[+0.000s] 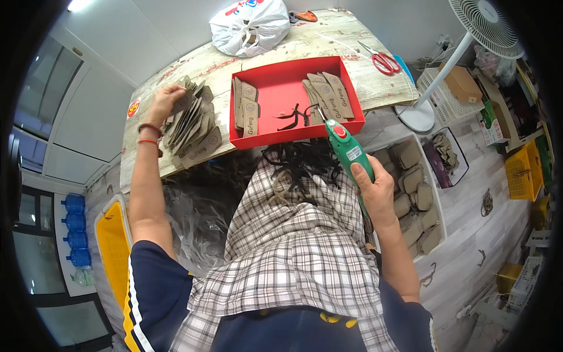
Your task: The person repeatedly picks up small cardboard tags from a red box and uses a green handheld rotary tool to grind or smooth the edges. After each tag is processed, it is placed on a pile on the table. The task continues in a repetitive cycle throughout the clip.
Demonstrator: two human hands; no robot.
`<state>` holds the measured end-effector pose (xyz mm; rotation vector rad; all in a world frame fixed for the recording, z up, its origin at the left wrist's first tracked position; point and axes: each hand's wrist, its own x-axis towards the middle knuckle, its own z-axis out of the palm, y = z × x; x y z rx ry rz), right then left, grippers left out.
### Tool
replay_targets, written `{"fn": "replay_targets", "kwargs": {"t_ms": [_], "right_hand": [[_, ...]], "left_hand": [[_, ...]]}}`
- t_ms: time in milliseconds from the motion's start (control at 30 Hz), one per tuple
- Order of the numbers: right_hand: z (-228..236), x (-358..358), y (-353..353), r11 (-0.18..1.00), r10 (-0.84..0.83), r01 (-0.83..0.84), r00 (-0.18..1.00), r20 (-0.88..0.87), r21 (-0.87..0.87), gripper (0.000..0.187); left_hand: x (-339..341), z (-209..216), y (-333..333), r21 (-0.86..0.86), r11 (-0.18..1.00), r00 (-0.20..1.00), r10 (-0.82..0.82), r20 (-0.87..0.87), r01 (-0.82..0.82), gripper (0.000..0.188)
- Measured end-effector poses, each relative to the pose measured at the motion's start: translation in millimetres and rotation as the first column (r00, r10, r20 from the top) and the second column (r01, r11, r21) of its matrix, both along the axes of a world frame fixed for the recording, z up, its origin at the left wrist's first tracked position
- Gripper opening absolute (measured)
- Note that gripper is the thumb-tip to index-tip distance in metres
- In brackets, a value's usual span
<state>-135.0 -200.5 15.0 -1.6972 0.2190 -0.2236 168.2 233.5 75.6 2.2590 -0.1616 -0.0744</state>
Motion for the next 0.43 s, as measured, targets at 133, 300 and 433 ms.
{"fn": "replay_targets", "kwargs": {"t_ms": [133, 300, 433], "right_hand": [[-4.7, -1.5, 1.1, 0.999, -0.030, 0.029, 0.999, -0.023, -0.015, 0.040], [-3.3, -0.7, 2.5, 0.999, -0.006, 0.005, 1.000, -0.029, -0.038, 0.040], [-23.4, -0.2, -2.3, 0.996, -0.017, 0.018, 1.000, 0.019, -0.084, 0.043]], "left_hand": [[-15.7, -45.0, -64.0, 0.622, 0.719, 0.766, -0.200, 0.610, -0.308, 0.045], [-31.3, -87.0, -154.0, 0.929, 0.347, 0.778, -0.545, 0.313, -0.131, 0.049], [-14.2, -108.1, -157.9, 0.977, 0.211, 0.874, -0.467, 0.136, -0.039, 0.077]]}}
